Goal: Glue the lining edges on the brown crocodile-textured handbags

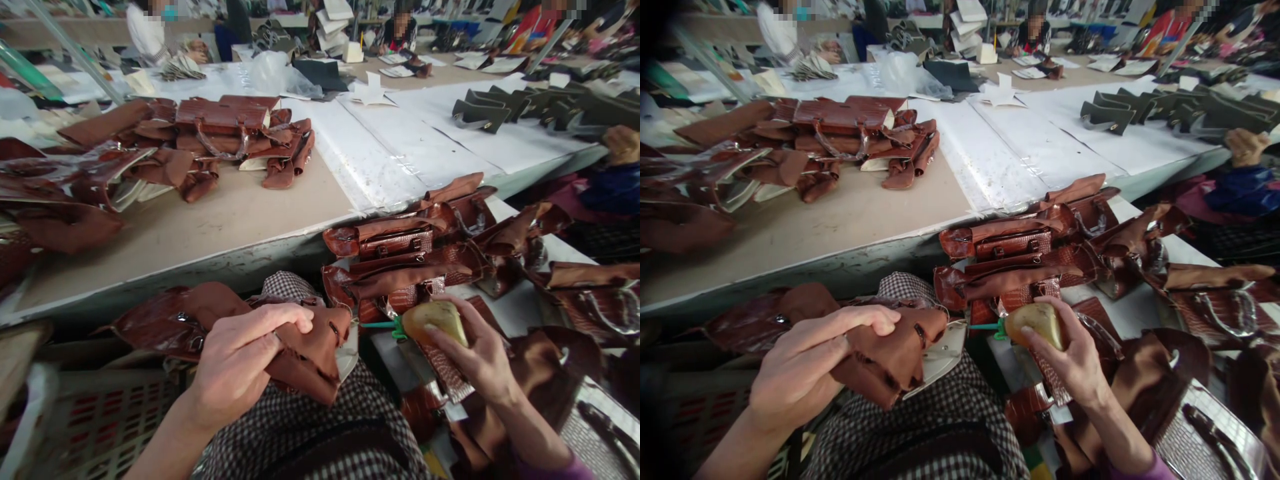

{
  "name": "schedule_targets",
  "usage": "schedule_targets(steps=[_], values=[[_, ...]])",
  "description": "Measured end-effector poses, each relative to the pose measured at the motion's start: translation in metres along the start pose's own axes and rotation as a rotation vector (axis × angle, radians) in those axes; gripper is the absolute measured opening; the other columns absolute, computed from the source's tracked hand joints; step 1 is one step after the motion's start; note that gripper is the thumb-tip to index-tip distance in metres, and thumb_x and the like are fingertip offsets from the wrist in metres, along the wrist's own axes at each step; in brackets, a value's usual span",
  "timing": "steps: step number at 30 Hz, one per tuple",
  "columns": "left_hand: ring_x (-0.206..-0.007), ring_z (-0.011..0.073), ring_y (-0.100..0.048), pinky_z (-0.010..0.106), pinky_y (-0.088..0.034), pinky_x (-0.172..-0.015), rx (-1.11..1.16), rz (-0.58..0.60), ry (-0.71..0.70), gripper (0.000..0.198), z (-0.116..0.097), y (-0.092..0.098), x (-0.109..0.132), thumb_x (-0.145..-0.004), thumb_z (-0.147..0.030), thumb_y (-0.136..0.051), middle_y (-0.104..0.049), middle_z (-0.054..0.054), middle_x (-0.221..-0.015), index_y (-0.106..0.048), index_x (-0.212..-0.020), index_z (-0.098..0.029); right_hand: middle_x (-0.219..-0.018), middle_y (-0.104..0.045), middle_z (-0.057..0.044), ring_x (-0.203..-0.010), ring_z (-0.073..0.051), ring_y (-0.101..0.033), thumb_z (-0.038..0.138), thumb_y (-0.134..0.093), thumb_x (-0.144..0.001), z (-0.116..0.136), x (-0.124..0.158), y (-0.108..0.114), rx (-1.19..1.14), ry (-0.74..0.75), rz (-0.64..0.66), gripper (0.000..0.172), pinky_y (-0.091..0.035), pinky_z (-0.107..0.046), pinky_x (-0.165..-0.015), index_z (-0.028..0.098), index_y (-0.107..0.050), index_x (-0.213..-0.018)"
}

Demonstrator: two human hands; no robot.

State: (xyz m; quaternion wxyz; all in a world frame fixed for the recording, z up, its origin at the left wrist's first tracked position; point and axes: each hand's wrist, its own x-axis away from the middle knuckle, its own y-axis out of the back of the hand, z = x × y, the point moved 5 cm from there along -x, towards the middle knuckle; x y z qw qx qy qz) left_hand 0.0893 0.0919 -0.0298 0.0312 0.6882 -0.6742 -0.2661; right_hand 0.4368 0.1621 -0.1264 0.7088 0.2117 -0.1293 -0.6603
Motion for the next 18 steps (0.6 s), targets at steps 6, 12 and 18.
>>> schedule_targets(steps=[6,12,18], values=[[-0.093,0.0189,-0.079,0.021,-0.059,-0.084,-0.020,-0.016,0.001,0.031,-0.005,-0.001,-0.002,-0.091,-0.008,-0.050,-0.083,0.003,-0.097,-0.078,-0.094,-0.022,-0.103,-0.074,-0.004,-0.086,-0.027,-0.069,0.048,-0.081,-0.083,0.001,-0.001,-0.011,-0.064,-0.068,0.053,0.046,-0.059,-0.034,-0.073,0.025,-0.065,-0.119],[-0.095,0.0174,-0.078,0.020,-0.059,-0.085,-0.015,0.008,-0.022,0.030,-0.005,-0.002,0.003,-0.094,-0.010,-0.049,-0.083,0.001,-0.099,-0.076,-0.096,-0.023,-0.096,-0.074,-0.004,-0.084,-0.027,-0.069,0.049,-0.081,-0.078,0.003,-0.006,-0.013,-0.090,-0.131,0.113,0.047,-0.059,-0.035,-0.072,0.022,-0.067,-0.113],[-0.096,0.0196,-0.078,0.026,-0.061,-0.086,-0.014,0.038,-0.053,0.029,-0.001,-0.006,0.010,-0.099,-0.017,-0.047,-0.082,0.002,-0.102,-0.075,-0.103,-0.026,-0.102,-0.074,-0.004,-0.087,-0.027,-0.068,0.048,-0.082,-0.079,-0.003,0.001,-0.012,-0.139,-0.187,0.206,0.048,-0.058,-0.034,-0.075,0.023,-0.068,-0.117]])
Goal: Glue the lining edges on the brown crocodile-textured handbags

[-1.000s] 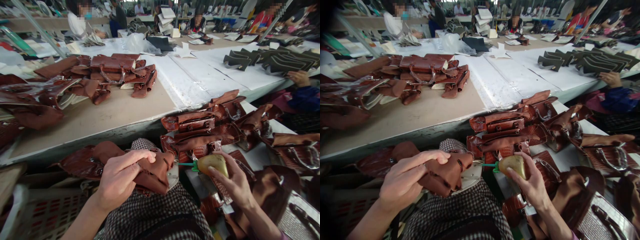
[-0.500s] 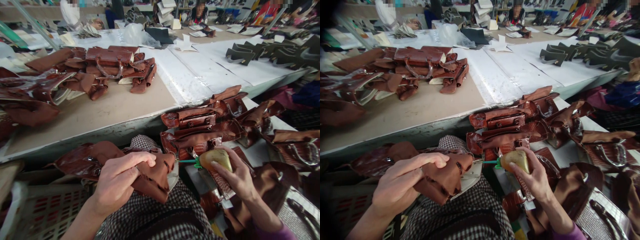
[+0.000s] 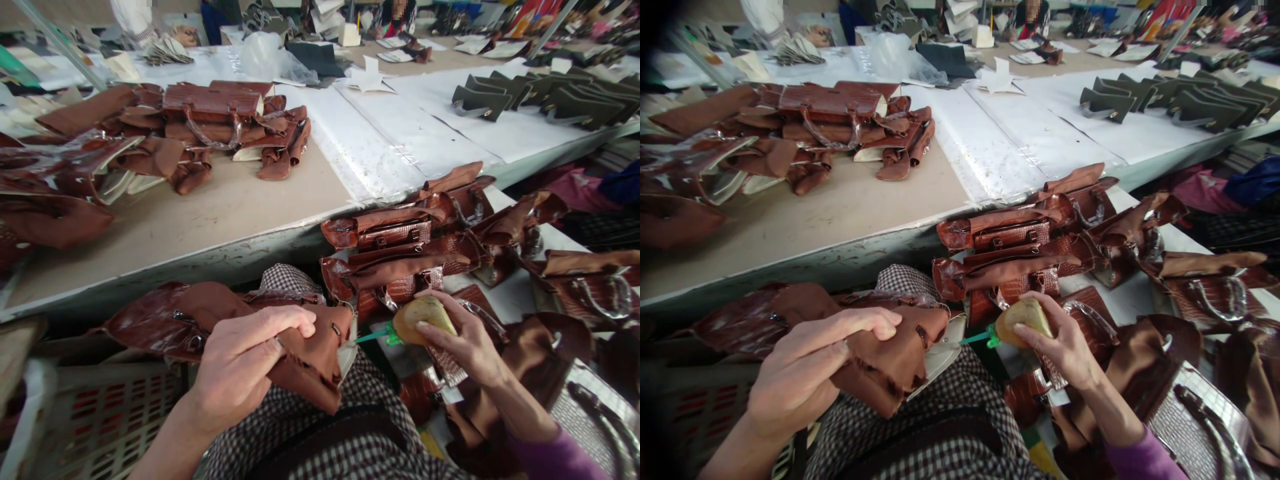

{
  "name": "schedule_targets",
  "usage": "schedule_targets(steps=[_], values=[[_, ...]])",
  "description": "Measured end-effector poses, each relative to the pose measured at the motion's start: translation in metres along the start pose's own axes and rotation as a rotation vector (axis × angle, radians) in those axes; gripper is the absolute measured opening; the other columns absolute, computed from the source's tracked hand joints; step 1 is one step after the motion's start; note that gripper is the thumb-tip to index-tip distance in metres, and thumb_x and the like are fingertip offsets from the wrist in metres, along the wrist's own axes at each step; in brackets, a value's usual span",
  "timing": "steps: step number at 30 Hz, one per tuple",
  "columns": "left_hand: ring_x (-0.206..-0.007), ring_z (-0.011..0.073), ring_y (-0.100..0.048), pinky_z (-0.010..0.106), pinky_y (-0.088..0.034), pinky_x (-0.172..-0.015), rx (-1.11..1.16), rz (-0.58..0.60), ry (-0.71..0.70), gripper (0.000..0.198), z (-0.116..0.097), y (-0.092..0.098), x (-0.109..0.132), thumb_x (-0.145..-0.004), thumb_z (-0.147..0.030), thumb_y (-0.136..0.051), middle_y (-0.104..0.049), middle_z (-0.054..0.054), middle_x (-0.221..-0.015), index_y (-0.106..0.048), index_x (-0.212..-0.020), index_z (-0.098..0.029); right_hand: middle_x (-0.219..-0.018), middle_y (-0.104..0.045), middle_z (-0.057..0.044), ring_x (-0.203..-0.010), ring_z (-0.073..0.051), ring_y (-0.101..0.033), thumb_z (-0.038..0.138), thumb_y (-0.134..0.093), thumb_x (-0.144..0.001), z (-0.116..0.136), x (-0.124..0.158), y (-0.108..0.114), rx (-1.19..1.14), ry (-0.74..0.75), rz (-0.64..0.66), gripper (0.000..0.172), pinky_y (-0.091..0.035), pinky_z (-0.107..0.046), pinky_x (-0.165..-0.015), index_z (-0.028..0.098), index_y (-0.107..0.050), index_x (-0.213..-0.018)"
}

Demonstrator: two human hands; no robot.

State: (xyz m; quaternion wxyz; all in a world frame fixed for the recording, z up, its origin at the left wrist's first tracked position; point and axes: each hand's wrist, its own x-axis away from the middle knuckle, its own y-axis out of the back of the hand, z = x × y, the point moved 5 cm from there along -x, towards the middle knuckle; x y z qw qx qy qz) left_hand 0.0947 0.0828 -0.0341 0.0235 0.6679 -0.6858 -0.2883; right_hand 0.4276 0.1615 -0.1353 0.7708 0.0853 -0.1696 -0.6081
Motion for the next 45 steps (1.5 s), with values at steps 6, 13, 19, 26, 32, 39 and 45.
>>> schedule_targets(steps=[6,13,19,26,32,39,45], values=[[-0.094,0.0201,-0.079,0.028,-0.063,-0.084,0.022,-0.033,0.032,0.029,0.000,0.001,0.002,-0.100,-0.022,-0.048,-0.083,0.000,-0.100,-0.076,-0.103,-0.030,-0.102,-0.074,-0.003,-0.087,-0.026,-0.068,0.047,-0.083,-0.079,0.000,0.005,0.001,0.000,0.083,-0.159,0.045,-0.058,-0.033,-0.075,0.024,-0.067,-0.115],[-0.092,0.0210,-0.079,0.027,-0.063,-0.083,0.072,-0.045,0.054,0.026,-0.004,-0.002,0.002,-0.098,-0.023,-0.053,-0.083,0.000,-0.099,-0.079,-0.098,-0.028,-0.101,-0.074,-0.003,-0.084,-0.025,-0.068,0.048,-0.083,-0.080,-0.009,0.013,0.004,0.018,0.040,-0.066,0.048,-0.058,-0.031,-0.070,0.025,-0.068,-0.119],[-0.096,0.0181,-0.079,0.020,-0.060,-0.088,0.113,-0.028,0.049,0.026,-0.004,0.001,0.004,-0.098,-0.017,-0.053,-0.084,0.001,-0.099,-0.079,-0.097,-0.023,-0.099,-0.074,-0.003,-0.083,-0.025,-0.068,0.048,-0.082,-0.082,-0.005,0.009,0.000,-0.042,0.062,-0.153,0.046,-0.059,-0.032,-0.071,0.024,-0.067,-0.118],[-0.094,0.0194,-0.080,0.022,-0.061,-0.086,0.045,-0.022,0.021,0.029,-0.005,0.001,0.006,-0.099,-0.015,-0.050,-0.084,0.004,-0.099,-0.078,-0.096,-0.021,-0.099,-0.074,-0.004,-0.083,-0.027,-0.068,0.050,-0.084,-0.079,-0.005,0.009,-0.002,-0.018,0.005,-0.079,0.048,-0.058,-0.034,-0.071,0.023,-0.069,-0.117],[-0.094,0.0211,-0.080,0.024,-0.063,-0.084,0.033,-0.032,0.013,0.027,-0.007,-0.001,0.017,-0.097,-0.015,-0.052,-0.084,0.004,-0.100,-0.078,-0.097,-0.022,-0.106,-0.074,-0.007,-0.089,-0.029,-0.066,0.047,-0.081,-0.087,-0.023,0.024,0.006,-0.200,-0.085,-0.056,0.047,-0.057,-0.036,-0.073,0.023,-0.066,-0.125],[-0.097,0.0164,-0.080,0.017,-0.060,-0.091,0.000,0.020,-0.021,0.027,-0.009,-0.007,0.034,-0.095,-0.013,-0.051,-0.083,0.002,-0.104,-0.075,-0.101,-0.023,-0.099,-0.072,-0.003,-0.084,-0.025,-0.066,0.050,-0.083,-0.085,-0.015,0.047,0.005,-0.199,-0.166,-0.114,0.046,-0.054,-0.028,-0.062,0.026,-0.066,-0.120],[-0.095,0.0150,-0.080,0.014,-0.059,-0.090,-0.082,0.032,-0.069,0.031,-0.014,-0.009,0.042,-0.091,-0.009,-0.049,-0.084,0.002,-0.103,-0.076,-0.100,-0.023,-0.089,-0.070,-0.004,-0.071,-0.022,-0.061,0.057,-0.084,-0.082,-0.010,0.050,-0.004,-0.148,-0.207,-0.094,0.056,-0.048,-0.026,-0.048,0.022,-0.064,-0.120]])
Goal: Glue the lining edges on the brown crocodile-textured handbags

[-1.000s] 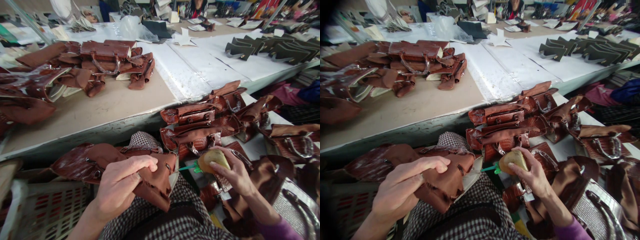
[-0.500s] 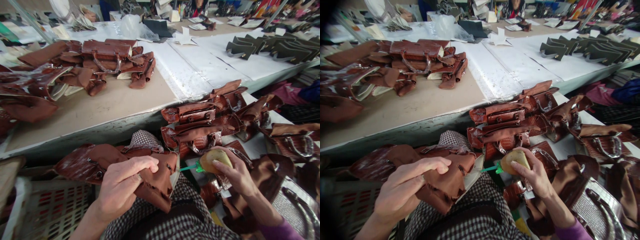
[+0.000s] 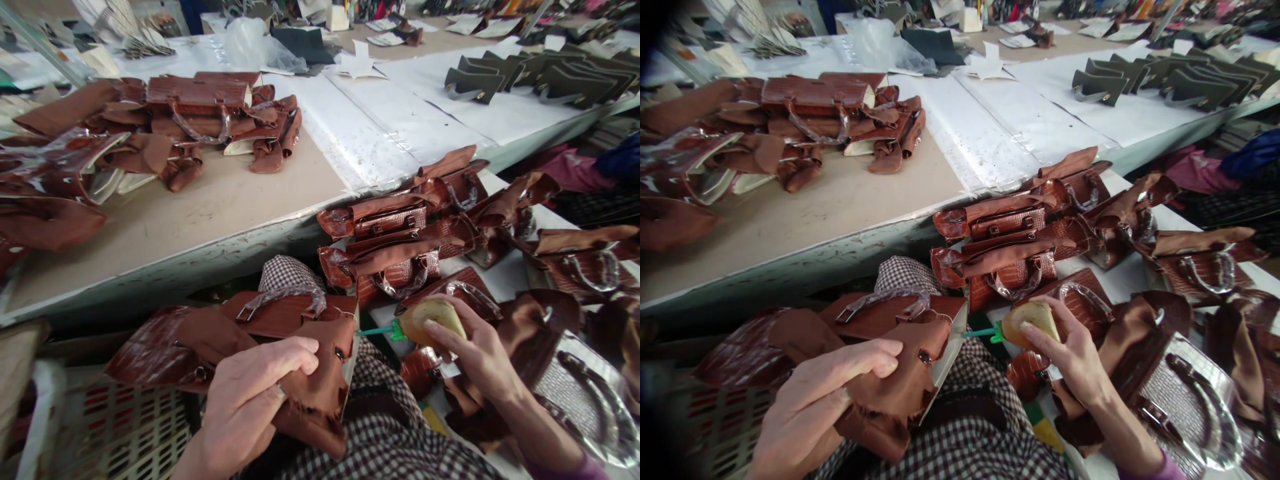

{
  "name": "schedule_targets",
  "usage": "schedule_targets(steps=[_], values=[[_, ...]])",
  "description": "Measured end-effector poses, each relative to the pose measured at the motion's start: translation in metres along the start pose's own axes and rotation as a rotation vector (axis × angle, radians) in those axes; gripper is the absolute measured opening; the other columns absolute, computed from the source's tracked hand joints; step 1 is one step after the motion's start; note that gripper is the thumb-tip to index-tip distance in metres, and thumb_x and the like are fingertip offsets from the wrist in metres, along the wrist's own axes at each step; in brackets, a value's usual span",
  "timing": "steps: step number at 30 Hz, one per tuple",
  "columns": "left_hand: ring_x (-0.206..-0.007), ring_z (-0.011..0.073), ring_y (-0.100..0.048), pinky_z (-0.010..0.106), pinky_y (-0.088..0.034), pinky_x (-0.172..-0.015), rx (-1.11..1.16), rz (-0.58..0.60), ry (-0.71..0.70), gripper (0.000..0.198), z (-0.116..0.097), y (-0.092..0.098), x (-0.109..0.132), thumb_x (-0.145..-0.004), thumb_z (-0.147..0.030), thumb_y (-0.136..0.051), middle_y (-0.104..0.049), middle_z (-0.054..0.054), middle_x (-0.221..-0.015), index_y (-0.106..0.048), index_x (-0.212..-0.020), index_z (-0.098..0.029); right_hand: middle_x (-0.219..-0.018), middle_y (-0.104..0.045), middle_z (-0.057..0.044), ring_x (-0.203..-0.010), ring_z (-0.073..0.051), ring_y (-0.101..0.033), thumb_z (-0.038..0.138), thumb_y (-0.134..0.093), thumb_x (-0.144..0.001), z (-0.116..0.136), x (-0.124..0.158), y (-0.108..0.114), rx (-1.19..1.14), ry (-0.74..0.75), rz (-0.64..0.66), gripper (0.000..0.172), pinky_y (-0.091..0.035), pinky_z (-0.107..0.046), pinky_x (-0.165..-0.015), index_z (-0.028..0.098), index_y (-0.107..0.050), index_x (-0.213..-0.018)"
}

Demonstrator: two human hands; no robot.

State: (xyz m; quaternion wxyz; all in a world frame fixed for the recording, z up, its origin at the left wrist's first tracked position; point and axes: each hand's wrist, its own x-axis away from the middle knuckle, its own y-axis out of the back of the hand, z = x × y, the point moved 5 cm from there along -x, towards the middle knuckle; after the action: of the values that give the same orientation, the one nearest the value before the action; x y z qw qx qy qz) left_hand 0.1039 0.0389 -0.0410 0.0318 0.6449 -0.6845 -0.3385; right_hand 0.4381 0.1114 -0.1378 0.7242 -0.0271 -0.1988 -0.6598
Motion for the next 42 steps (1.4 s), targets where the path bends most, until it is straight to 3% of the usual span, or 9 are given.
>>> schedule_targets(steps=[5,9,13,18,24,28,33,38,42], values=[[-0.092,0.0210,-0.081,0.023,-0.065,-0.084,0.047,-0.017,0.007,0.029,-0.002,-0.003,0.000,-0.093,-0.011,-0.050,-0.084,0.005,-0.100,-0.076,-0.100,-0.022,-0.091,-0.069,-0.003,-0.066,-0.019,-0.057,0.053,-0.082,-0.086,-0.004,0.002,-0.003,-0.053,-0.010,0.074,0.051,-0.047,-0.025,-0.048,0.022,-0.064,-0.122],[-0.091,0.0207,-0.081,0.023,-0.065,-0.084,0.046,-0.035,-0.010,0.029,-0.006,-0.005,-0.003,-0.095,-0.011,-0.049,-0.084,0.007,-0.098,-0.076,-0.099,-0.020,-0.093,-0.069,-0.004,-0.071,-0.020,-0.058,0.050,-0.083,-0.085,-0.002,0.010,-0.005,-0.111,-0.024,0.111,0.049,-0.044,-0.024,-0.048,0.023,-0.065,-0.122],[-0.089,0.0235,-0.082,0.026,-0.067,-0.081,0.038,-0.014,0.003,0.028,-0.007,-0.006,-0.005,-0.095,-0.011,-0.050,-0.084,0.008,-0.096,-0.077,-0.096,-0.019,-0.085,-0.068,-0.004,-0.058,-0.019,-0.054,0.054,-0.084,-0.079,0.004,0.024,-0.012,-0.174,-0.090,0.113,0.055,-0.038,-0.025,-0.042,0.023,-0.064,-0.121],[-0.090,0.0231,-0.081,0.025,-0.065,-0.083,0.085,-0.027,0.000,0.028,-0.006,-0.005,-0.004,-0.095,-0.011,-0.050,-0.084,0.008,-0.095,-0.077,-0.097,-0.020,-0.084,-0.066,-0.004,-0.057,-0.019,-0.052,0.054,-0.082,-0.080,0.007,0.040,-0.019,-0.229,-0.124,0.102,0.057,-0.038,-0.027,-0.043,0.023,-0.063,-0.124],[-0.095,0.0217,-0.081,0.023,-0.064,-0.088,0.117,-0.020,0.005,0.028,-0.001,-0.008,0.002,-0.097,-0.014,-0.050,-0.084,0.007,-0.099,-0.077,-0.103,-0.021,-0.086,-0.068,-0.003,-0.055,-0.018,-0.050,0.055,-0.082,-0.081,-0.003,0.030,-0.009,-0.136,-0.111,0.064,0.056,-0.036,-0.027,-0.042,0.024,-0.063,-0.124],[-0.092,0.0236,-0.081,0.026,-0.065,-0.086,0.109,-0.011,0.025,0.027,0.000,-0.007,0.000,-0.097,-0.016,-0.051,-0.084,0.008,-0.098,-0.078,-0.099,-0.021,-0.091,-0.070,-0.004,-0.073,-0.024,-0.061,0.055,-0.085,-0.078,0.000,0.015,0.000,-0.037,-0.011,-0.028,0.053,-0.049,-0.029,-0.052,0.023,-0.067,-0.116],[-0.089,0.0215,-0.082,0.023,-0.065,-0.084,0.074,-0.001,-0.004,0.026,-0.002,-0.006,-0.005,-0.098,-0.016,-0.051,-0.084,0.007,-0.098,-0.077,-0.098,-0.021,-0.091,-0.070,-0.004,-0.078,-0.026,-0.064,0.055,-0.082,-0.081,-0.001,0.008,-0.003,0.011,0.041,-0.065,0.052,-0.048,-0.029,-0.050,0.023,-0.065,-0.118],[-0.093,0.0183,-0.081,0.019,-0.062,-0.088,0.080,0.016,0.017,0.027,0.001,-0.007,-0.004,-0.101,-0.021,-0.049,-0.084,0.005,-0.098,-0.076,-0.101,-0.023,-0.100,-0.072,-0.005,-0.084,-0.027,-0.066,0.052,-0.082,-0.081,0.001,0.010,-0.004,0.072,0.151,-0.125,0.049,-0.056,-0.036,-0.070,0.023,-0.065,-0.117],[-0.095,0.0190,-0.080,0.020,-0.062,-0.089,0.108,0.004,0.030,0.027,0.003,-0.006,-0.006,-0.102,-0.025,-0.050,-0.084,0.006,-0.099,-0.077,-0.101,-0.023,-0.103,-0.073,-0.005,-0.091,-0.029,-0.067,0.047,-0.086,-0.078,0.006,0.012,0.000,0.057,0.203,-0.073,0.049,-0.055,-0.038,-0.081,0.024,-0.067,-0.117]])
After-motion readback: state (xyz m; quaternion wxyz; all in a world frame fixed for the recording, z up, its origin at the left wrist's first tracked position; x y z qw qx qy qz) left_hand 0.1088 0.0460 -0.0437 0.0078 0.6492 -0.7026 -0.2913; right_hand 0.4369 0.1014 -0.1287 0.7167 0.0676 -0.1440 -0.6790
